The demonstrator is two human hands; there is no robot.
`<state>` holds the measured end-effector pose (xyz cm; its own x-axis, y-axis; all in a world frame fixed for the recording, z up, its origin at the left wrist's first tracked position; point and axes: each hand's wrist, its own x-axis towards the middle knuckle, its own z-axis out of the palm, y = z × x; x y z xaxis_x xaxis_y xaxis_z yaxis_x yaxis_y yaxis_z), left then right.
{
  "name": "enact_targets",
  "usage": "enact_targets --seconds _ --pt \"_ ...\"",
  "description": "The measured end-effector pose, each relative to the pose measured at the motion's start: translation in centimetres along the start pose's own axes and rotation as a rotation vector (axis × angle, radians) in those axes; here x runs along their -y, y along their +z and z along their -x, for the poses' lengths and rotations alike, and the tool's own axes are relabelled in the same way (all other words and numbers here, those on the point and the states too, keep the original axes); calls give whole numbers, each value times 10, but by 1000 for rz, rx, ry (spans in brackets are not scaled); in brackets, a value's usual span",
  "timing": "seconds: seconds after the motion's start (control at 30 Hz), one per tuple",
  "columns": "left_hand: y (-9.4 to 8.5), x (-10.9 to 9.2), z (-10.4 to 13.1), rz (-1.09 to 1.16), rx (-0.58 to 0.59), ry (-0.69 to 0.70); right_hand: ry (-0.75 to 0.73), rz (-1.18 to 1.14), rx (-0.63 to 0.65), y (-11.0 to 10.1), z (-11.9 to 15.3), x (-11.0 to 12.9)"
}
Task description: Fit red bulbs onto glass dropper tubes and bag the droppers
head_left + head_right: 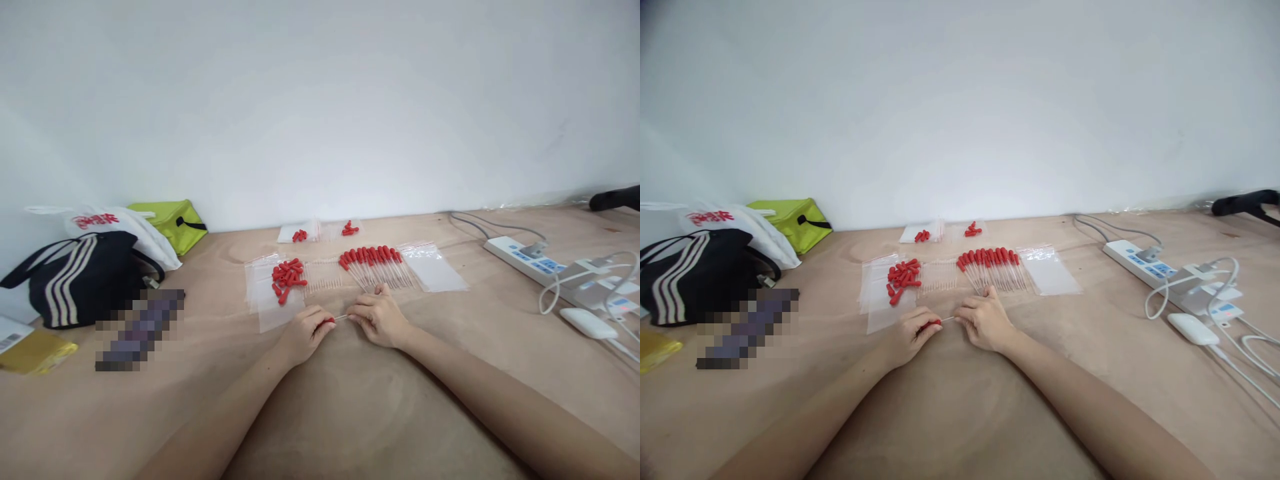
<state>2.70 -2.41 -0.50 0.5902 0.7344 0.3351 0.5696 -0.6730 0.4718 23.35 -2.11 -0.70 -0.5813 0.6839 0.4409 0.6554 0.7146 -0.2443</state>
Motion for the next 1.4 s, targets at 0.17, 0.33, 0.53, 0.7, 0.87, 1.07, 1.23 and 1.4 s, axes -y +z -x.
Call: enact_targets --seconds 0.17,0.33,0.53,0.7,0.87,1.07,1.23,1.4 --pt "0 -1 1 -32 16 39 18 -29 0 5 1 4" --pt "-1 -2 1 -39 40 80 52 -71 7 11 1 10" --pt "0 -1 1 -32 39 127 77 -88 2 14 0 14" --pt "0 0 -2 5 12 54 68 -58 -2 10 -4 13" --pt "0 5 -3 87 -98 -29 1 63 -3 2 -5 7" --pt "2 12 -2 122 -239 -215 365 181 -170 -6 -7 -25" --pt "1 11 -1 96 -183 -200 803 229 -249 -7 -30 -52" --pt "0 10 -1 110 -172 -190 919 261 -247 4 -46 -58"
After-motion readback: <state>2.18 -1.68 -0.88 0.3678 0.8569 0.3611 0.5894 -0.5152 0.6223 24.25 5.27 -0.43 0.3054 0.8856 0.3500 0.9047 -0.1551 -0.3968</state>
